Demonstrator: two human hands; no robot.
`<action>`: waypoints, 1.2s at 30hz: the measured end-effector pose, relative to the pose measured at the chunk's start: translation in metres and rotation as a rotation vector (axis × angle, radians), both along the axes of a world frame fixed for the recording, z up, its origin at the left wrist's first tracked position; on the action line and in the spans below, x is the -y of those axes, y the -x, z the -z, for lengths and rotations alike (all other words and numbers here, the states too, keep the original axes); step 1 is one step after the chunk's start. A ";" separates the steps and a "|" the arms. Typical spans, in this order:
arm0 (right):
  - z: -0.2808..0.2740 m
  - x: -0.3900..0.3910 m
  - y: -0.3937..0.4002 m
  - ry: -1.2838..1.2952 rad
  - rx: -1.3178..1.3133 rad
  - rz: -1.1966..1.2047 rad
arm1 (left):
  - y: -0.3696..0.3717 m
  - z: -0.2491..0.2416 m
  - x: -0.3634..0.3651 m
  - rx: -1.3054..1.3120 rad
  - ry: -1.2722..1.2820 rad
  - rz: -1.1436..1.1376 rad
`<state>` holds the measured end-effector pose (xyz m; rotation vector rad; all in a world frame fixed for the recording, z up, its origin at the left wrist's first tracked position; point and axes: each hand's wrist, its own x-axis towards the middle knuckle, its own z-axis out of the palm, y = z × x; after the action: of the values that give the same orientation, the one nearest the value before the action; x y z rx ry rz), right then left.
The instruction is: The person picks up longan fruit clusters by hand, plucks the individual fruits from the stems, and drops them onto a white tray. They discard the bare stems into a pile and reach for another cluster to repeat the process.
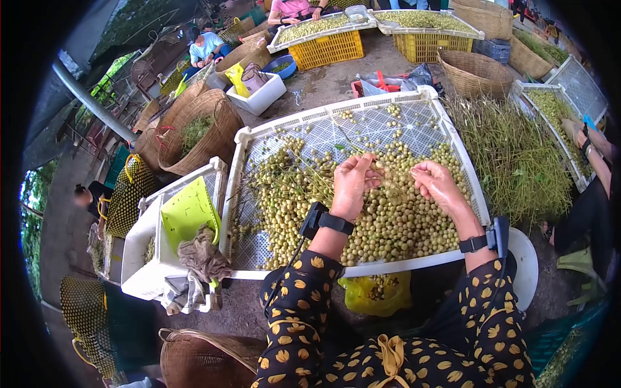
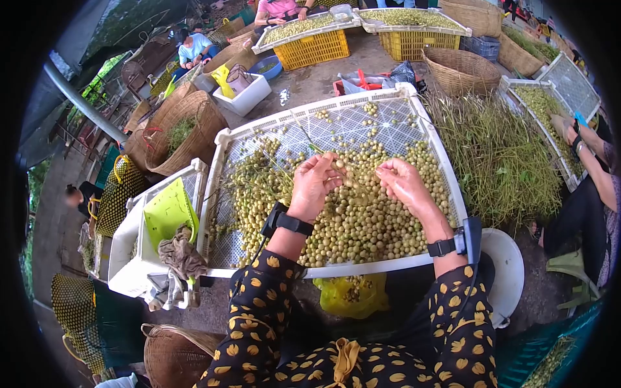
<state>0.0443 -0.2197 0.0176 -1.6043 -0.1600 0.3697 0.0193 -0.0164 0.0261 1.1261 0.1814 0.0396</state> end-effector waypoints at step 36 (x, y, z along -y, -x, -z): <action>-0.002 -0.022 0.009 0.018 0.274 -0.025 | 0.002 0.021 0.024 0.120 -0.170 -0.012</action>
<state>0.0352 -0.1976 0.0198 -1.6670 -0.3863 0.1690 0.0170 -0.0400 0.0053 1.2883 0.0781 0.1350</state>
